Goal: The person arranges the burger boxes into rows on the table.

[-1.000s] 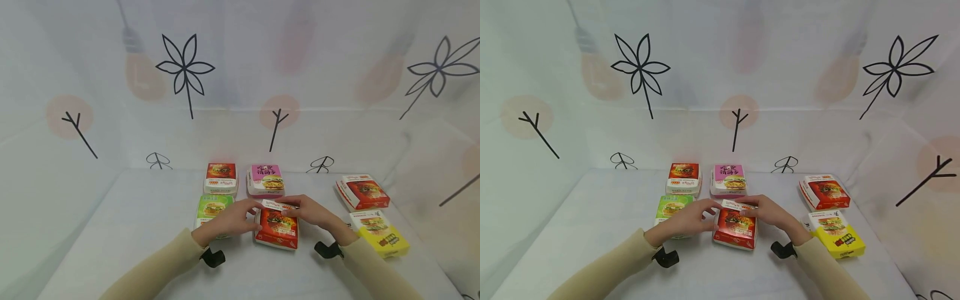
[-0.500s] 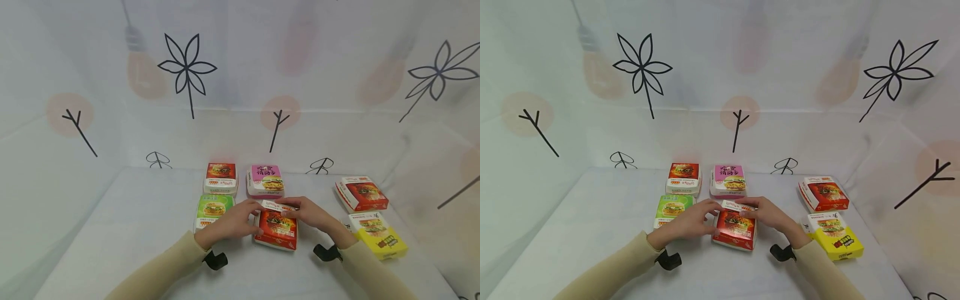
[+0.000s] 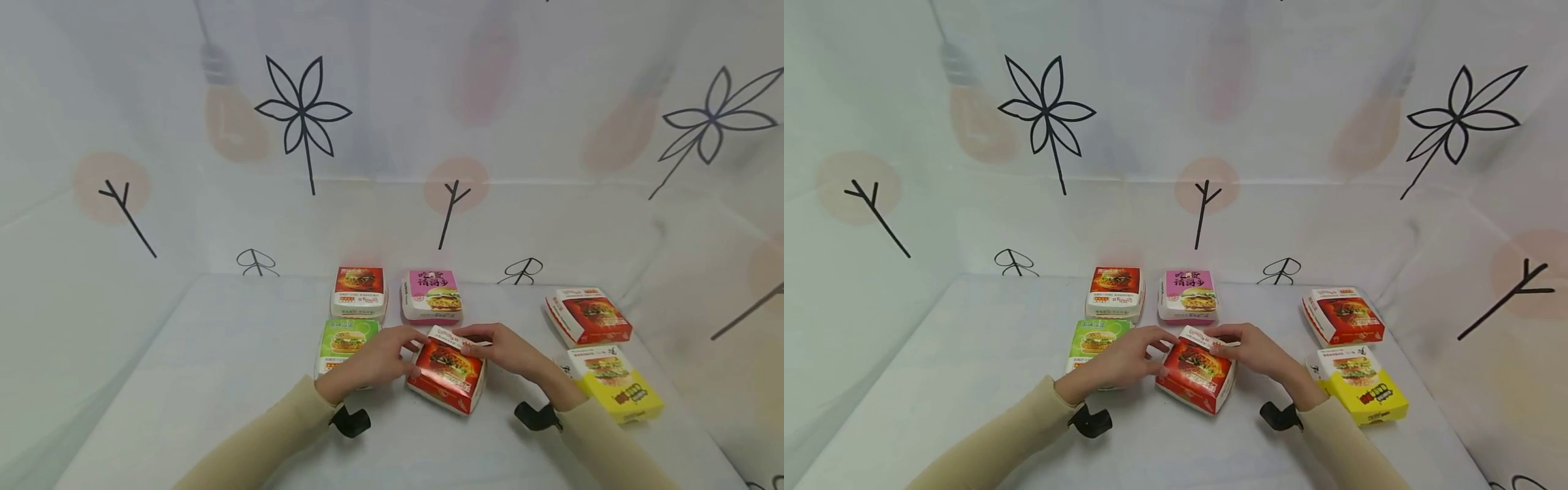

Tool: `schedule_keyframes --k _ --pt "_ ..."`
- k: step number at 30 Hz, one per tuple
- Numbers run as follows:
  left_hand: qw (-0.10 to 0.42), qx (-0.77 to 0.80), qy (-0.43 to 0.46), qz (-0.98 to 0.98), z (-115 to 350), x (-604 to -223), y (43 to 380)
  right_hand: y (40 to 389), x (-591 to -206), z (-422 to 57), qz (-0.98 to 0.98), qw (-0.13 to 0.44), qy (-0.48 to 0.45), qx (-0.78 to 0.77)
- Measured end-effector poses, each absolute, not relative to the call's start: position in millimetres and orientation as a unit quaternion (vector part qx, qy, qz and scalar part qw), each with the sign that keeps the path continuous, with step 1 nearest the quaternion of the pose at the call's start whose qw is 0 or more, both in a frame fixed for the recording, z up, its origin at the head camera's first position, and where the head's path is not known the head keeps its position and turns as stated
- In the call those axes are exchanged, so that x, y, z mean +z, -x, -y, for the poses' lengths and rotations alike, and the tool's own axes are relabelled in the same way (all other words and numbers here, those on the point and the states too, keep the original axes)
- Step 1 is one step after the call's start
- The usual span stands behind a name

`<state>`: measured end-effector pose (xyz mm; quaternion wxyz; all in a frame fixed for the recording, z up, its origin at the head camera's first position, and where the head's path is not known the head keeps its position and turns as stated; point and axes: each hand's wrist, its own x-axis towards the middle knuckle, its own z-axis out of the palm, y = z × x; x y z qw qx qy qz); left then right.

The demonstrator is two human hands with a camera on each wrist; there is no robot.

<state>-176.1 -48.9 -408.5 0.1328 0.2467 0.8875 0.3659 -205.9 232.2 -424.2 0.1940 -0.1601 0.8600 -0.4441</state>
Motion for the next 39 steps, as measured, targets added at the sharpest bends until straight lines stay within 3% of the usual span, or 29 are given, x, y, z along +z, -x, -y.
schedule_keyframes --k 12,39 --pt "0.154 0.372 -0.258 -0.878 49.7 -407.7 178.7 198.0 -422.1 -226.3 -0.852 0.201 0.162 -0.455" --pt "0.126 0.341 -0.231 -0.902 35.0 -410.0 179.0 196.0 -429.8 -236.7 -0.858 0.171 0.178 -0.451"
